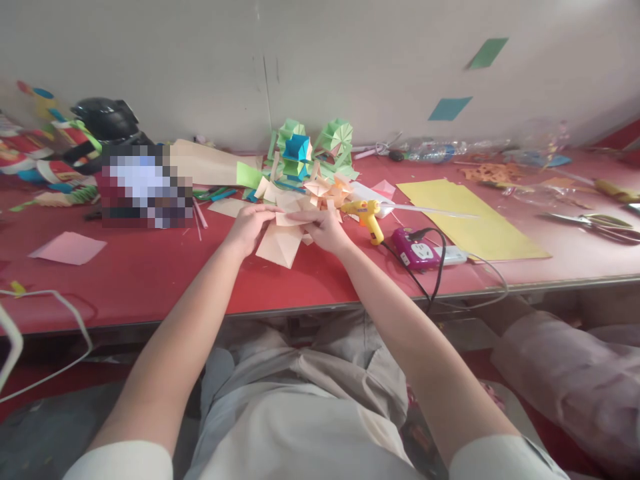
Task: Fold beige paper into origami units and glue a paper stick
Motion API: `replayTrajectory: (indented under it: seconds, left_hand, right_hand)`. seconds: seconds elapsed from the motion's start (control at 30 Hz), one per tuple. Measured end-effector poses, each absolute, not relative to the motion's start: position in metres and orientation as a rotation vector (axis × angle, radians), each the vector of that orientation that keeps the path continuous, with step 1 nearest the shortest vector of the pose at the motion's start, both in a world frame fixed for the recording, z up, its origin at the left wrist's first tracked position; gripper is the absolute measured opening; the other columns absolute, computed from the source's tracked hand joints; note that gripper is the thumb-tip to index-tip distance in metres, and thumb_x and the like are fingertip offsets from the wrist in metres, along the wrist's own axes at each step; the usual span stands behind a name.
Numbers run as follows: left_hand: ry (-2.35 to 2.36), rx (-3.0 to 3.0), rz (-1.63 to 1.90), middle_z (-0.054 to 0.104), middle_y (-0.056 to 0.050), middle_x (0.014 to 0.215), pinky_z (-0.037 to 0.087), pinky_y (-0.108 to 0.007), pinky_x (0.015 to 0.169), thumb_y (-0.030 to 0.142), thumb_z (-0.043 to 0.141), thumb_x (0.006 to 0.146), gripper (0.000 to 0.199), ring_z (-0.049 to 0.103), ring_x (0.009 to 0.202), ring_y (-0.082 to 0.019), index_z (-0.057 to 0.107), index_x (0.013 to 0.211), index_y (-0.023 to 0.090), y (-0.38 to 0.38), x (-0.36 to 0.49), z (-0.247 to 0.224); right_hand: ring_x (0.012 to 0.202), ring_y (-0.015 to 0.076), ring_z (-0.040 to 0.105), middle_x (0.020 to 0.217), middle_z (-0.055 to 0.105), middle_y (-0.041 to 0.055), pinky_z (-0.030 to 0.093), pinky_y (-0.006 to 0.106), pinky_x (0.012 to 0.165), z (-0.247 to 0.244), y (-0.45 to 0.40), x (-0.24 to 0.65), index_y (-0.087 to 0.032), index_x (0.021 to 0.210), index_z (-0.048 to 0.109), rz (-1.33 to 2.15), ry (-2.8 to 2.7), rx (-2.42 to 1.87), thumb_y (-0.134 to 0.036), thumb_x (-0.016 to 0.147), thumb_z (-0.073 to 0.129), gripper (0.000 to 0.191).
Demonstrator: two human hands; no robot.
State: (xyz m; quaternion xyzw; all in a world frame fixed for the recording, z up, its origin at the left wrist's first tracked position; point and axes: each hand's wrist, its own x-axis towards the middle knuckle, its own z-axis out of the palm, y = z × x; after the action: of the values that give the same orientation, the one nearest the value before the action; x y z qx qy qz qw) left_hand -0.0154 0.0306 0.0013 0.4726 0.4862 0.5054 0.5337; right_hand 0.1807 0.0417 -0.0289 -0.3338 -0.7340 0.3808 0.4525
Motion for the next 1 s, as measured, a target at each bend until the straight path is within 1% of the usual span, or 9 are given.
replayTrajectory:
  seconds: [0.1, 0.2, 0.27, 0.37, 0.43, 0.6, 0.7, 0.83, 1.0]
  left_hand:
    - [1.092, 1.127, 1.18, 0.073, -0.007, 0.075, 0.052, -0.032, 0.061, 0.038, 0.076, 0.069, 0.025, 0.068, 0.072, -0.023, 0.075, 0.081, 0.016, 0.03, -0.017, 0.001]
    - [1.102, 1.218, 1.17, 0.077, -0.008, 0.085, 0.056, -0.033, 0.072, 0.046, 0.089, 0.061, 0.046, 0.07, 0.079, -0.023, 0.076, 0.093, 0.016, 0.028, -0.017, 0.0]
    - [1.109, 1.29, 1.199, 0.078, -0.009, 0.094, 0.056, -0.035, 0.082, 0.046, 0.094, 0.053, 0.059, 0.071, 0.087, -0.024, 0.075, 0.1, 0.015, 0.027, -0.018, -0.002]
    - [1.124, 1.349, 1.212, 0.078, -0.012, 0.098, 0.055, -0.037, 0.086, 0.049, 0.093, 0.054, 0.065, 0.072, 0.091, -0.025, 0.073, 0.105, 0.014, 0.028, -0.019, -0.006]
    - [1.136, 1.39, 1.19, 0.078, -0.011, 0.095, 0.056, -0.038, 0.084, 0.048, 0.092, 0.057, 0.062, 0.072, 0.089, -0.025, 0.071, 0.105, 0.015, 0.029, -0.02, -0.007]
    - [1.119, 1.54, 1.179, 0.077, -0.01, 0.094, 0.055, -0.039, 0.089, 0.045, 0.086, 0.068, 0.045, 0.072, 0.093, -0.025, 0.072, 0.098, 0.016, 0.028, -0.017, -0.006]
    - [1.096, 1.622, 1.198, 0.076, -0.01, 0.101, 0.054, -0.039, 0.092, 0.043, 0.085, 0.07, 0.045, 0.07, 0.096, -0.024, 0.074, 0.105, 0.016, 0.028, -0.017, -0.006]
    - [1.099, 1.645, 1.17, 0.076, -0.008, 0.092, 0.055, -0.039, 0.086, 0.039, 0.086, 0.067, 0.054, 0.069, 0.09, -0.023, 0.075, 0.115, 0.017, 0.029, -0.018, -0.008]
    - [1.116, 1.563, 1.131, 0.076, -0.01, 0.093, 0.055, -0.042, 0.088, 0.038, 0.088, 0.065, 0.054, 0.07, 0.093, -0.025, 0.074, 0.112, 0.015, 0.026, -0.018, -0.005]
  right_hand:
    - [0.121, 0.0248, 0.065, 0.118, 0.074, 0.0078, 0.056, 0.039, 0.099, -0.03, 0.041, 0.181, -0.022, 0.103, 0.081, 0.841, -1.868, -0.81, -0.01, 0.085, 0.047, 0.04]
    - [0.118, 0.0251, 0.065, 0.128, 0.069, 0.0107, 0.057, 0.039, 0.093, -0.029, 0.037, 0.182, -0.02, 0.113, 0.078, 0.737, -1.951, -0.781, -0.01, 0.084, 0.047, 0.044]
    - [0.116, 0.0262, 0.065, 0.132, 0.065, 0.0122, 0.058, 0.037, 0.086, -0.025, 0.034, 0.182, -0.021, 0.12, 0.075, 0.727, -2.012, -0.765, -0.015, 0.084, 0.052, 0.043]
    - [0.116, 0.0275, 0.063, 0.137, 0.06, 0.0129, 0.058, 0.035, 0.081, -0.02, 0.032, 0.182, -0.021, 0.127, 0.071, 0.827, -2.029, -0.712, -0.031, 0.087, 0.062, 0.042]
    - [0.107, 0.025, 0.065, 0.131, 0.063, 0.0136, 0.058, 0.034, 0.077, -0.02, 0.032, 0.181, -0.019, 0.128, 0.069, 0.92, -1.947, -0.719, -0.044, 0.088, 0.065, 0.047]
    - [0.062, 0.0127, 0.056, 0.081, 0.066, 0.0057, 0.048, 0.026, 0.055, -0.026, 0.039, 0.179, -0.012, 0.113, 0.071, 1.014, -1.761, -0.856, -0.054, 0.081, 0.073, 0.053]
    - [0.064, 0.0122, 0.056, 0.079, 0.065, 0.0035, 0.047, 0.025, 0.056, -0.027, 0.041, 0.179, -0.015, 0.105, 0.071, 1.052, -1.714, -0.847, -0.054, 0.08, 0.074, 0.047]
    - [0.071, 0.0139, 0.059, 0.084, 0.067, 0.0045, 0.049, 0.026, 0.06, -0.027, 0.041, 0.179, -0.016, 0.1, 0.068, 1.08, -1.675, -0.844, -0.054, 0.076, 0.078, 0.046]
    - [0.065, 0.0139, 0.058, 0.076, 0.064, 0.0023, 0.048, 0.028, 0.057, -0.027, 0.042, 0.179, -0.017, 0.089, 0.062, 1.185, -1.655, -0.875, -0.056, 0.071, 0.08, 0.047]
